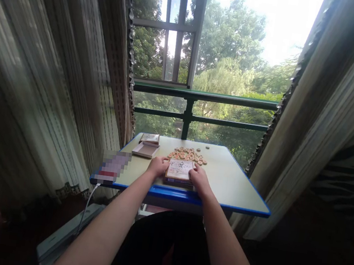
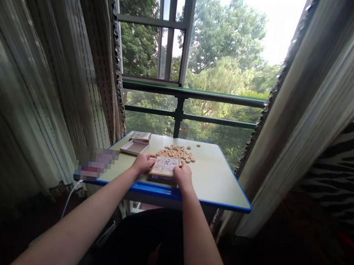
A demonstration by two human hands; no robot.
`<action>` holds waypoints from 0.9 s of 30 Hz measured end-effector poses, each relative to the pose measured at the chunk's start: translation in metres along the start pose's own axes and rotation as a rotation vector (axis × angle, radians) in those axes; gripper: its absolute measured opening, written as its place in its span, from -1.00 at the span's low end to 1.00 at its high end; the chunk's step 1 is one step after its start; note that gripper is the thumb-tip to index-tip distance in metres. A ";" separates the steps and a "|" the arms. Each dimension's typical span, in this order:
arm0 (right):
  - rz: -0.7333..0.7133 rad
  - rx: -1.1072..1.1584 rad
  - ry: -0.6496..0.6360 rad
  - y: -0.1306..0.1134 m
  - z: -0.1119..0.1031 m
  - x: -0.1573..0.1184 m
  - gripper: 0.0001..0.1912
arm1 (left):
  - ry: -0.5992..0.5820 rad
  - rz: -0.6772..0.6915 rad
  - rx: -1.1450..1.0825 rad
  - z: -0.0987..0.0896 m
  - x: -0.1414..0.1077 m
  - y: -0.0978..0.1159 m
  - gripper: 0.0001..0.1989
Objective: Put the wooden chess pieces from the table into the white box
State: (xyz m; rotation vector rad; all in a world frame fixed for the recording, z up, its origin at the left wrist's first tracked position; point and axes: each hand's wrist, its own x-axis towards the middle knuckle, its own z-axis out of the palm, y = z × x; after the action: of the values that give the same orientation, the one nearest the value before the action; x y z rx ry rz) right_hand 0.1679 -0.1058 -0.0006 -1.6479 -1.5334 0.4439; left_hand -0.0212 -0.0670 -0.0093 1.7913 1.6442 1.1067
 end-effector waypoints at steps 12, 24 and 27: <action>0.004 -0.208 -0.111 -0.012 0.001 -0.006 -0.47 | -0.029 0.071 0.188 -0.009 -0.006 0.009 -0.61; -0.023 -0.267 -0.094 -0.013 0.001 -0.006 -0.50 | -0.019 0.061 0.179 -0.004 -0.002 0.007 -0.61; -0.046 -0.257 -0.053 -0.012 0.001 -0.009 -0.52 | -0.025 0.055 0.144 0.001 0.002 0.003 -0.63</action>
State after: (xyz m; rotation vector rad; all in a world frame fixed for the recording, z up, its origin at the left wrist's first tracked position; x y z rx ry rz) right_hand 0.1576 -0.1145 0.0057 -1.8025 -1.7214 0.2761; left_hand -0.0191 -0.0652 -0.0070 1.9427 1.7078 1.0075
